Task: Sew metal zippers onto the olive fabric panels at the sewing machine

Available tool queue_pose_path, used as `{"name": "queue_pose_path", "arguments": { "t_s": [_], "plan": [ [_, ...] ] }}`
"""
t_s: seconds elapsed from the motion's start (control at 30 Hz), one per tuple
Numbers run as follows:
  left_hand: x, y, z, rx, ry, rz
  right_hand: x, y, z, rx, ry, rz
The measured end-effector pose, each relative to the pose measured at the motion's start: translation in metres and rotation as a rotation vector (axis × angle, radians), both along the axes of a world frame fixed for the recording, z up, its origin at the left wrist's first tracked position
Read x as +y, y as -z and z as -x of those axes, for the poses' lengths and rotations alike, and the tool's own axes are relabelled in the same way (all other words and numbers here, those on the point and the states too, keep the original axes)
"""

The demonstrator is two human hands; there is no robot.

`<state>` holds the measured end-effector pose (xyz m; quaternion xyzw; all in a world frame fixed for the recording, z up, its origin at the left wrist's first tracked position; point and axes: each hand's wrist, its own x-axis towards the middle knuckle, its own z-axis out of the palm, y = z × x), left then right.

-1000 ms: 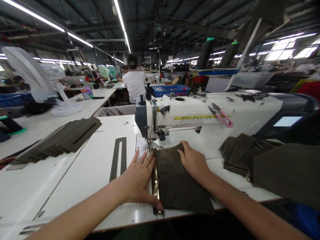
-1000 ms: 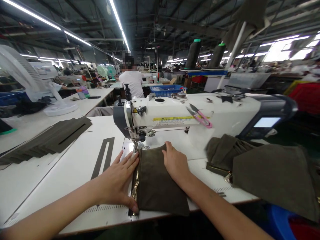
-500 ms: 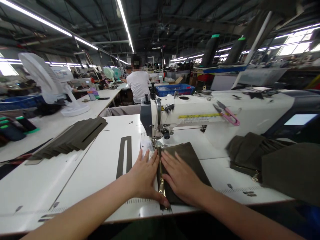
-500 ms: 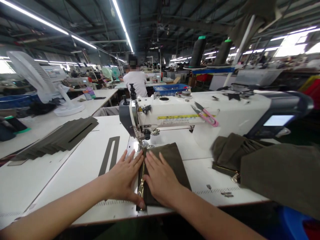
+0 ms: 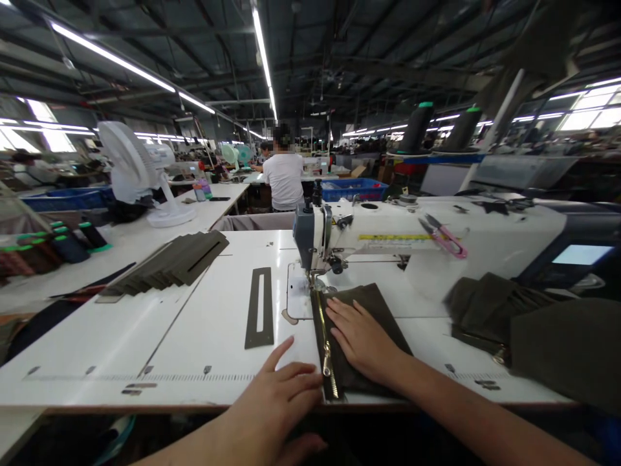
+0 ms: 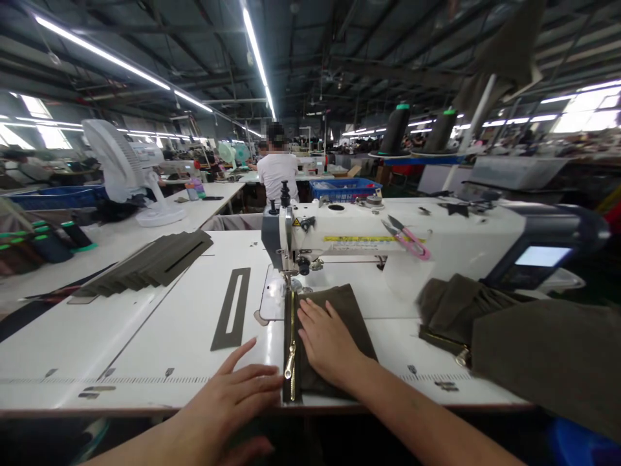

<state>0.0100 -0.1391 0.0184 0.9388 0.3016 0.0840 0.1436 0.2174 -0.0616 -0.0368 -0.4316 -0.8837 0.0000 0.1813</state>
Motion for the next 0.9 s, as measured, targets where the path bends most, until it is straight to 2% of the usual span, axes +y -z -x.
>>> {"name": "queue_pose_path", "arguments": {
  "t_s": [0.07, 0.13, 0.2, 0.27, 0.37, 0.47, 0.6, 0.73, 0.9],
  "plan": [
    [0.008, 0.0, 0.012, 0.018, -0.053, -0.069, 0.002, 0.0, 0.002, 0.002, -0.032, -0.01],
    [0.022, 0.004, 0.028, 0.065, -0.207, -0.191, 0.004, 0.001, 0.003, 0.001, -0.069, -0.002],
    [0.034, 0.012, 0.045, 0.133, -0.416, -0.281, 0.004, 0.002, 0.002, 0.014, -0.083, 0.005],
    [0.038, 0.021, 0.058, 0.203, -0.498, -0.275, 0.002, 0.001, -0.001, 0.06, -0.123, -0.036],
    [0.03, 0.028, 0.066, 0.237, -0.44, -0.237, -0.003, -0.007, -0.004, 0.108, -0.319, -0.163],
    [0.019, 0.027, 0.066, 0.214, -0.399, -0.229, -0.008, -0.015, -0.005, 0.077, -0.519, -0.263],
    [0.012, 0.023, 0.065, 0.217, -0.339, -0.211, -0.01, -0.019, -0.003, 0.043, -0.593, -0.311],
    [0.005, 0.024, 0.062, 0.224, -0.239, -0.207, -0.008, -0.014, -0.003, 0.14, -0.515, -0.147],
    [0.003, 0.027, 0.06, 0.208, -0.253, -0.204, -0.004, -0.014, -0.002, 0.354, -0.415, 0.183]
  ]
}}
